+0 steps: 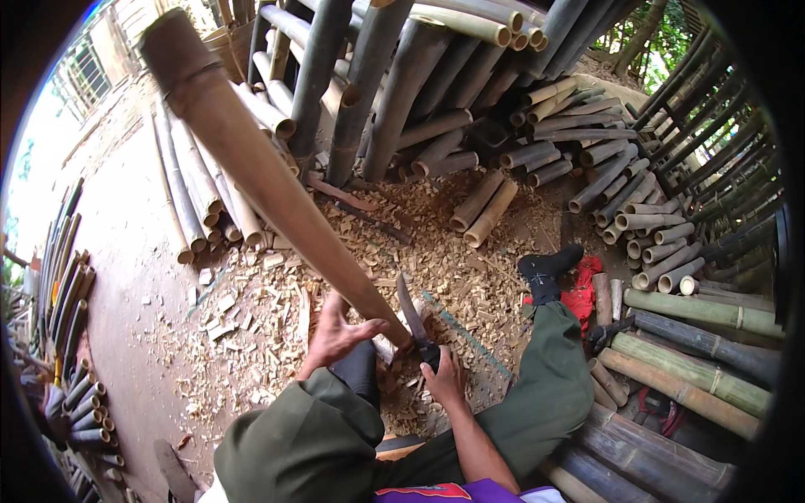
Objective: The person sits on the ground and uses a knife to shave the outer layer of bamboo poles. They repeatedly pick up poles, shave them, and place them back into a nearby stack.
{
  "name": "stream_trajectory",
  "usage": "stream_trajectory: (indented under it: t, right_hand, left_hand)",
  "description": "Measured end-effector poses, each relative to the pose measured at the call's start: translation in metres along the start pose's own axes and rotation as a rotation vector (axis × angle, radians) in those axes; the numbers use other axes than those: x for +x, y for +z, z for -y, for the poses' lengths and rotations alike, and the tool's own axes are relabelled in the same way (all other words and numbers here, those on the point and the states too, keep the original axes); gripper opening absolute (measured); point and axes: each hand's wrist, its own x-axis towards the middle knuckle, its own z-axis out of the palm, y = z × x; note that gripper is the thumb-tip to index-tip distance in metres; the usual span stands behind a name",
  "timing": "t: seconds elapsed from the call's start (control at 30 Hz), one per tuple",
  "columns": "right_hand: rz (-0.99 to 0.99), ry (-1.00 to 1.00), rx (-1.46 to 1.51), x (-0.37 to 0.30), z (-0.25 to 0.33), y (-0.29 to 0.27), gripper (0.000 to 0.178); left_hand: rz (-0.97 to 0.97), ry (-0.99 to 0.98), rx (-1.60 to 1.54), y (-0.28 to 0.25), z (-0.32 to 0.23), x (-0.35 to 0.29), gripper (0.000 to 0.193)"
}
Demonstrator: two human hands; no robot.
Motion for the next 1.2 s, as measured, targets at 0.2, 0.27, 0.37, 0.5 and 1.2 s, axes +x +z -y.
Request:
stream_trajectory:
  t: [0.2, 0.27, 0.37, 0.5, 1.2]
  right_hand:
    - [0.063, 0.071, 0.123, 0.005, -0.007, -0.003, 0.047]
    - [0.071, 0.104, 0.143, 0.004, -0.007, -0.006, 0.048]
    - [0.069, 0.108, 0.181, 0.005, -0.008, -0.004, 0.054]
    - [0.098, 0.132, 0.182, 0.006, -0.003, -0.009, 0.059]
    - [0.177, 0.165, 0.191, 0.005, -0.01, -0.008, 0.051]
  left_hand:
    - [-0.13, 0.013, -0.132, 0.024, -0.003, 0.037, 0.059]
    - [-0.219, 0.038, -0.13, 0.026, -0.024, 0.047, 0.058]
    - [-0.324, -0.035, 0.089, 0.009, -0.045, 0.037, 0.061]
    - [-0.27, -0.029, 0.507, -0.036, -0.04, 0.005, 0.057]
    - [-0.329, -0.287, 0.412, -0.053, 0.072, 0.021, 0.029]
